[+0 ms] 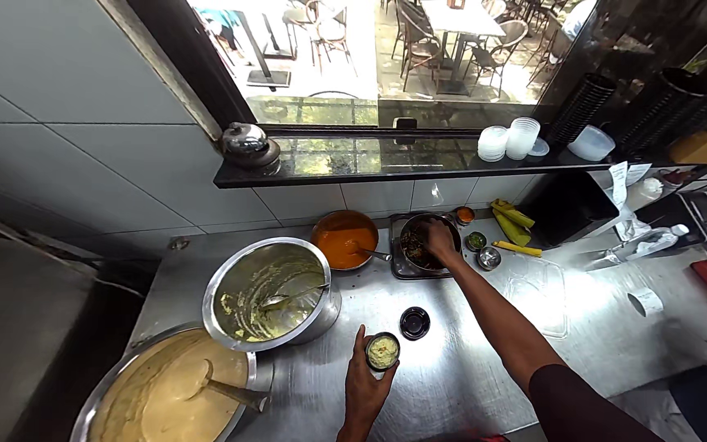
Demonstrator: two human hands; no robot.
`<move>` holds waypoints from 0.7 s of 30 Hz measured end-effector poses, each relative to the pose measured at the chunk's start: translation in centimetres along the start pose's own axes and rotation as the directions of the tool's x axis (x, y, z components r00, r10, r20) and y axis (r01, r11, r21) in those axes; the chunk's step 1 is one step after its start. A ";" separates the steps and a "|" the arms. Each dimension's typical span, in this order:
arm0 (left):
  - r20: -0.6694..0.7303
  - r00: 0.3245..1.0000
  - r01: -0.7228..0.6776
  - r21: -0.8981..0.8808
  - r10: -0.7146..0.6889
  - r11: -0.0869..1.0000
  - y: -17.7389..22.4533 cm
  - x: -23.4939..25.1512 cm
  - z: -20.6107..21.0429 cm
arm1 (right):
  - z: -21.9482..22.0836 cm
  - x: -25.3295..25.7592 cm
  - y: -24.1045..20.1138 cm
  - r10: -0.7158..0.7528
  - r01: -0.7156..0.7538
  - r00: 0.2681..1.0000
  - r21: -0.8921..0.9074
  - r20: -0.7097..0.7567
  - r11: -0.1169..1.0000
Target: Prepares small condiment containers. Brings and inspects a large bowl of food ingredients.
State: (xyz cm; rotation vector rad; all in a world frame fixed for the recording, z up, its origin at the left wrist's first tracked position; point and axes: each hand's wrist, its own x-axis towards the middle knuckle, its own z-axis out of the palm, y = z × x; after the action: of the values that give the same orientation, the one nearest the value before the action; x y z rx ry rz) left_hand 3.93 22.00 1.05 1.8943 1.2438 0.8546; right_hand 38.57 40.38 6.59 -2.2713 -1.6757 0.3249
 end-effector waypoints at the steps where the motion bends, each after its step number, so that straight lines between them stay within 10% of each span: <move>1: 0.004 1.000 0.001 0.005 -0.001 1.000 -0.1 -0.1 0.0 | 0.1 0.3 0.0 0.006 -0.006 1.000 -0.004 0.028 1.000; 7: 0.041 0.998 -0.058 0.042 0.057 0.997 -0.7 -1.0 1.0 | -1.3 -0.4 0.9 0.103 -0.075 0.993 0.351 -0.061 0.933; 11: 0.176 0.959 -0.231 0.037 0.221 0.972 -0.6 -1.8 3.1 | -4.8 -4.4 0.3 0.242 -0.150 0.969 0.874 0.038 0.462; 15: 0.324 0.880 -0.369 0.010 0.346 0.929 -0.2 -2.0 6.5 | -9.0 -11.1 0.0 0.166 -0.236 0.961 0.970 0.223 0.060; 21: 0.365 0.860 -0.391 0.023 0.356 0.920 2.6 -0.3 10.6 | -10.3 -21.8 1.0 0.140 -0.138 0.983 0.984 0.122 0.113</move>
State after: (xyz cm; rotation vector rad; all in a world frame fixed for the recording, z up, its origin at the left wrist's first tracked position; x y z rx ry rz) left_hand 13.74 18.92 -2.49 2.2919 0.7173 0.6075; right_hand 36.71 18.20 15.92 -1.2526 -0.6586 1.1076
